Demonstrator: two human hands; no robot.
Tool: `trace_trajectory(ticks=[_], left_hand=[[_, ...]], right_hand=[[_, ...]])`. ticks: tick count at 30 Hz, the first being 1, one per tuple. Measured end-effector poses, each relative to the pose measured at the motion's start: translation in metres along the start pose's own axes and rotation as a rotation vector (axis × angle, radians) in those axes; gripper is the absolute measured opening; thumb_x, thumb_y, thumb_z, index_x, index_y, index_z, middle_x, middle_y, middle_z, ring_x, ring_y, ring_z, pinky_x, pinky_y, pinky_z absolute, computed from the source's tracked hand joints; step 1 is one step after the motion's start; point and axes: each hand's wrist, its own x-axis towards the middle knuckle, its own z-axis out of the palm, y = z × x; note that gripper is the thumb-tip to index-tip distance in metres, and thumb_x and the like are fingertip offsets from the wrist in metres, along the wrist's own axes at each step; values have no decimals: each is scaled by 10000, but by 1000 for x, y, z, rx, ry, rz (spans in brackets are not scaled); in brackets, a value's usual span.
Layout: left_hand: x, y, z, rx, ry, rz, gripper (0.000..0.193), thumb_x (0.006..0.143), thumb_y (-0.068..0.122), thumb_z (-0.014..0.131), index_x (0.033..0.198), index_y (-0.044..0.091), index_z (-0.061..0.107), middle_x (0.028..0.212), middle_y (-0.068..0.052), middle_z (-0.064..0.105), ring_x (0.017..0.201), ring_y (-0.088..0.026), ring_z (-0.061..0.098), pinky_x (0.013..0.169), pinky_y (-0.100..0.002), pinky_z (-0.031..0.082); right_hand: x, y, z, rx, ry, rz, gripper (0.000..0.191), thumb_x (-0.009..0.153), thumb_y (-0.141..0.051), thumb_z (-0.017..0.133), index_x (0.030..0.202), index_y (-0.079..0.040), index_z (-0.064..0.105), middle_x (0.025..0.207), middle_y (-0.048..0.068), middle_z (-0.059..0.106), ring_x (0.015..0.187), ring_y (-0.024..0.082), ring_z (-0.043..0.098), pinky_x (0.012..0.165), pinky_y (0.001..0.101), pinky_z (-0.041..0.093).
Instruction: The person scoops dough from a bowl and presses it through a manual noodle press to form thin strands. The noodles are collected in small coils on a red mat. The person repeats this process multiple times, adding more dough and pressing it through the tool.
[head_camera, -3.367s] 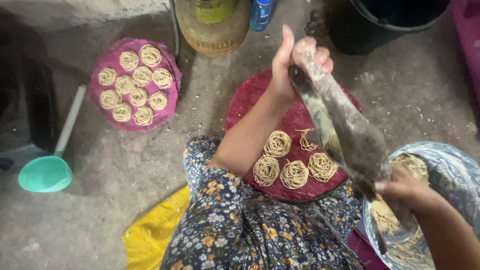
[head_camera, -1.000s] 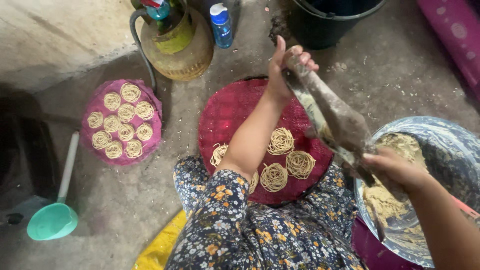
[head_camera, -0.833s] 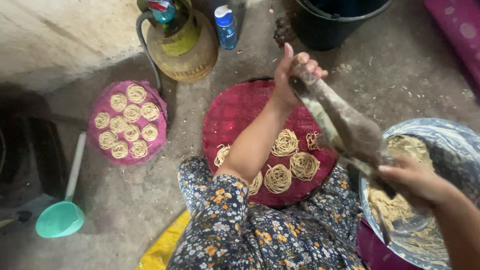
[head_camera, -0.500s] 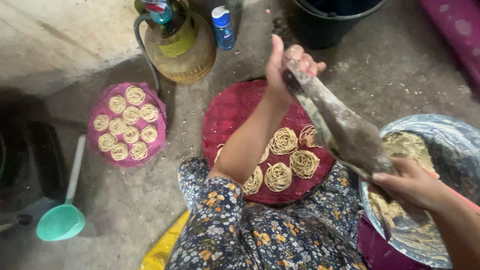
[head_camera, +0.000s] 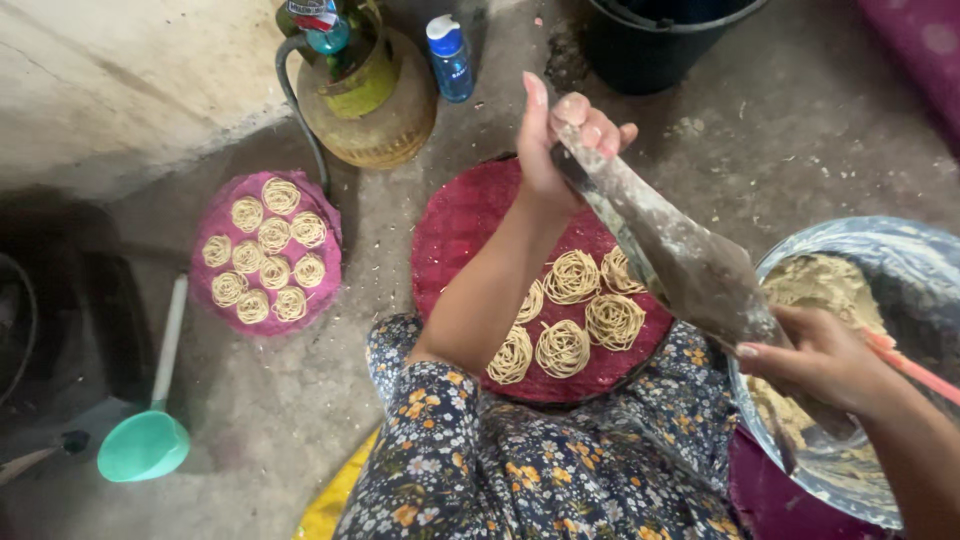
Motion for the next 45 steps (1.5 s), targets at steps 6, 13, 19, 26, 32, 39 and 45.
trace_trajectory(ticks=[6, 13, 19, 26, 32, 39, 45], left_hand=[[-4, -28, -3, -139, -38, -102, 770, 1041, 749, 276, 972, 92, 671, 784, -66, 630, 802, -237, 621, 997, -454, 485], [-11, -118, -85, 640, 70, -609, 564, 968, 475, 489, 1290, 32, 623, 1282, -165, 683, 1224, -321, 635, 1032, -475, 538], [-28, -148, -117, 1428, -82, -885, 708, 951, 624, 260, 1377, 159, 583, 1249, -132, 753, 1282, -310, 590, 1162, -476, 315], [-58, -118, -78, 1839, 197, -841, 788, 933, 767, 296, 1486, 256, 528, 1443, -186, 579, 1439, -354, 364, 1190, -541, 246], [-73, -69, -60, 2508, -606, -407, 733, 1058, 710, 358, 1516, 138, 381, 1697, -98, -5, 1511, -414, 50, 1178, -649, 70], [-79, -61, -63, 2259, -250, 62, 798, 894, 519, 644, 1435, -34, 446, 1447, -222, 384, 1360, -389, 392, 1037, -600, 401], [-146, -2, -62, 1475, 451, -65, 418, 1055, 356, 531, 1346, 62, 590, 1206, -111, 700, 1101, -231, 710, 897, -364, 647]], right_hand=[[-11, 28, -7, 74, 26, -166, 569, 748, -243, 785, 1232, 42, 693, 831, 134, 800, 720, 163, 702, 610, 312, 546], [4, 45, -1, 214, 69, -130, 602, 797, -224, 766, 1305, 81, 658, 890, 210, 752, 726, 238, 688, 617, 364, 544], [15, 55, 2, 309, 77, -261, 581, 801, -186, 754, 1289, 101, 626, 973, 177, 775, 864, 219, 740, 760, 346, 599], [25, 71, -2, 414, 149, -313, 436, 888, -160, 725, 1240, 92, 678, 982, 156, 719, 837, 193, 664, 731, 335, 534], [16, 56, -5, 428, 177, -459, 380, 894, -162, 689, 1184, 84, 676, 989, 107, 727, 863, 159, 667, 777, 303, 529], [20, -14, 44, 423, -6, -344, 515, 869, -278, 752, 1266, 27, 632, 811, 171, 618, 621, 236, 563, 529, 398, 474], [71, -79, 50, 63, -80, -764, 667, 980, -420, 571, 1562, -107, 484, 1290, 114, 687, 1140, 223, 665, 983, 370, 565]])
